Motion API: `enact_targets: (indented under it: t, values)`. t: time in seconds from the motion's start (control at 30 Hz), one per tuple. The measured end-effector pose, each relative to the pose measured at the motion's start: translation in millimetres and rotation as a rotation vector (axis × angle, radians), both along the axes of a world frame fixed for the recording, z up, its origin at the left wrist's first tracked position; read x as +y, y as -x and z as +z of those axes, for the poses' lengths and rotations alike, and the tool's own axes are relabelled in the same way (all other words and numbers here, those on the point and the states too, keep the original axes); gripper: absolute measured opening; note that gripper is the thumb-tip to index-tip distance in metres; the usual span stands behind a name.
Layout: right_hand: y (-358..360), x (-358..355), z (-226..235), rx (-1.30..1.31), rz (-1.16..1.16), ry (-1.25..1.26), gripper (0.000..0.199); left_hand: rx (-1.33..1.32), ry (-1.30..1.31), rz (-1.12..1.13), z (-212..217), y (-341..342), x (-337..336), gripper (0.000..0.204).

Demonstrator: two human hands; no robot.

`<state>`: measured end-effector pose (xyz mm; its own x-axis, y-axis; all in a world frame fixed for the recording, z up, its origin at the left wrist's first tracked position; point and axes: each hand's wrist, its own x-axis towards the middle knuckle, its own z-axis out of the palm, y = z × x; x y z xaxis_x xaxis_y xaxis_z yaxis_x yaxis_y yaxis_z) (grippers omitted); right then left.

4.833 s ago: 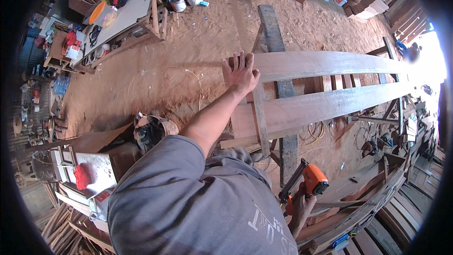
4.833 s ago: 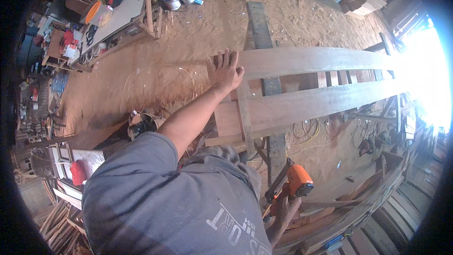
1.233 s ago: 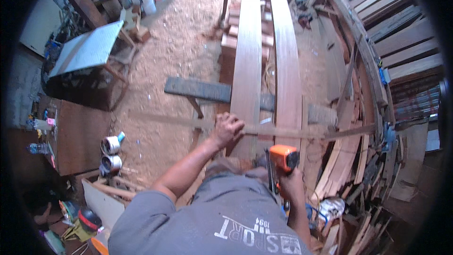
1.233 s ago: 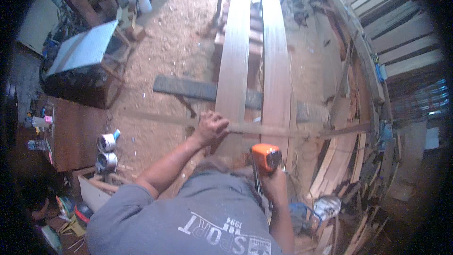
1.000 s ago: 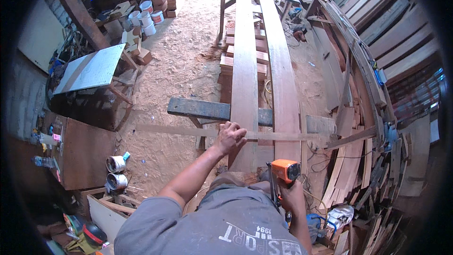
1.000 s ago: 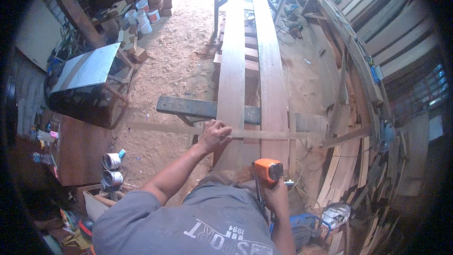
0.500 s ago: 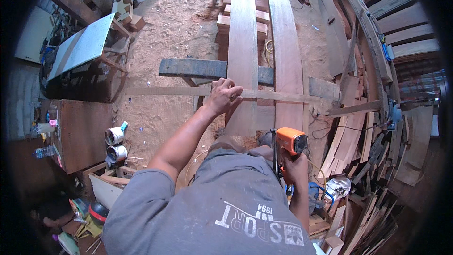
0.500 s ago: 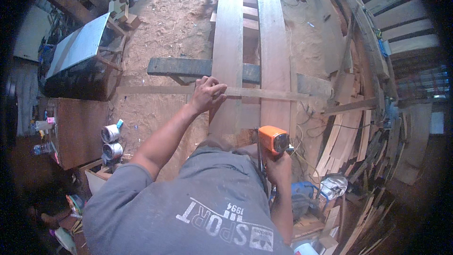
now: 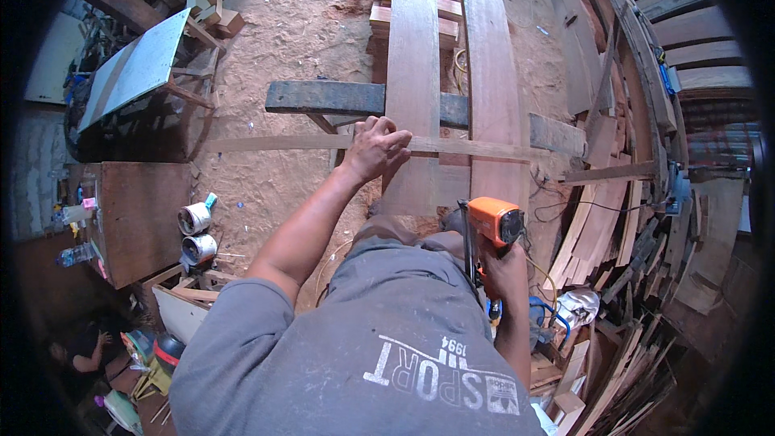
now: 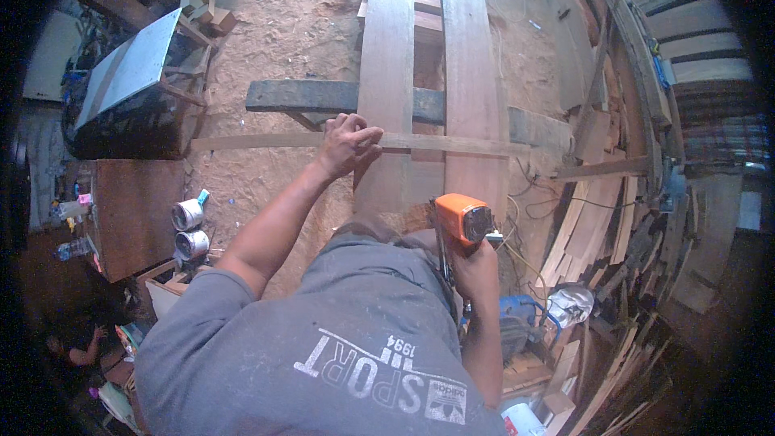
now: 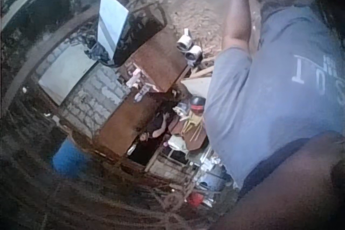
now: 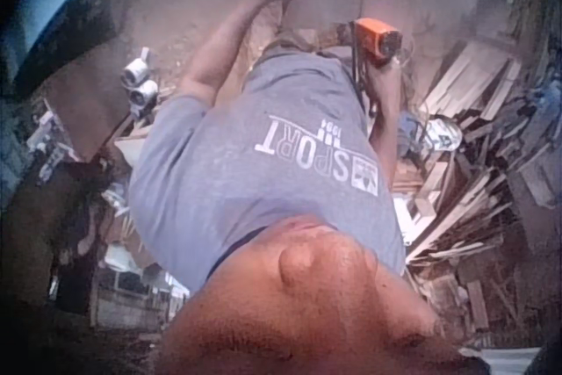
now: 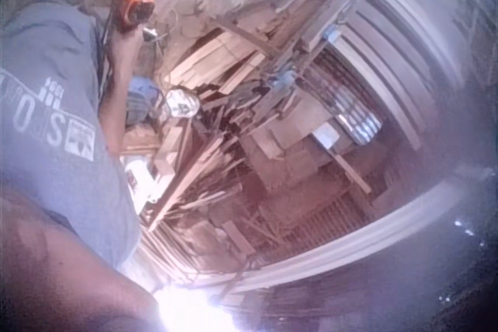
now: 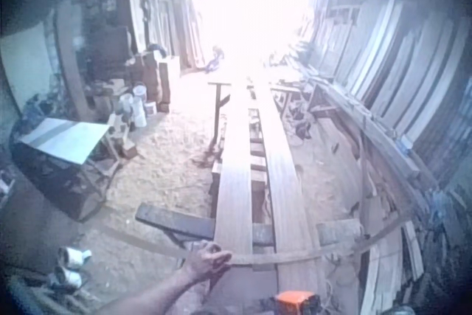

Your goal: The person uses a nail gun to fasten a thin wooden strip across two parallel planks on a workbench. They repeatedly position the strip and drive nails along its length, securing it to the underlying planks.

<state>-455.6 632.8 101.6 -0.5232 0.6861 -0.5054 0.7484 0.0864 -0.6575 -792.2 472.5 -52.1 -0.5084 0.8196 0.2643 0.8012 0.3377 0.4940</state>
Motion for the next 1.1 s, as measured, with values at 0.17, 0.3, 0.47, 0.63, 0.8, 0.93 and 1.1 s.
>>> enact_targets:
  t: [0.17, 0.3, 0.47, 0.63, 0.8, 0.93, 1.1]
  values:
    - [-2.8, 6.1, 0.9, -0.011, 0.008, 0.038, 0.040, 0.022, 0.036, 0.046, -0.9, -2.6, -2.7, 0.038]
    - [3.1, 8.2, 0.8, 0.082, 0.058, -0.023, 0.035, 0.019, 0.042, 0.064, 0.6, -4.7, -4.3, 0.039]
    - [14.3, 18.5, -14.7, 0.084, 0.142, -0.067, 0.034, -0.001, 0.058, 0.081, 7.1, -9.1, -4.2, 0.043]
    - [55.3, 19.4, -8.9, 0.059, 0.139, 0.019, 0.033, 0.025, 0.088, 0.162, 9.4, -19.2, -11.9, 0.048]
    - [79.0, 27.7, -25.8, 0.081, 0.126, 0.069, 0.034, 0.044, -0.227, 0.447, 14.2, -52.9, -23.5, 0.042]
    - [82.9, 34.4, -34.9, 0.080, 0.193, 0.021, 0.036, -0.762, -0.152, 0.837, 4.2, -90.3, -15.7, 0.059]
    - [86.9, 36.6, -36.8, 0.040, 0.227, -0.003, 0.040, -1.203, -0.117, 0.908, 21.2, -74.3, 11.4, 0.103]
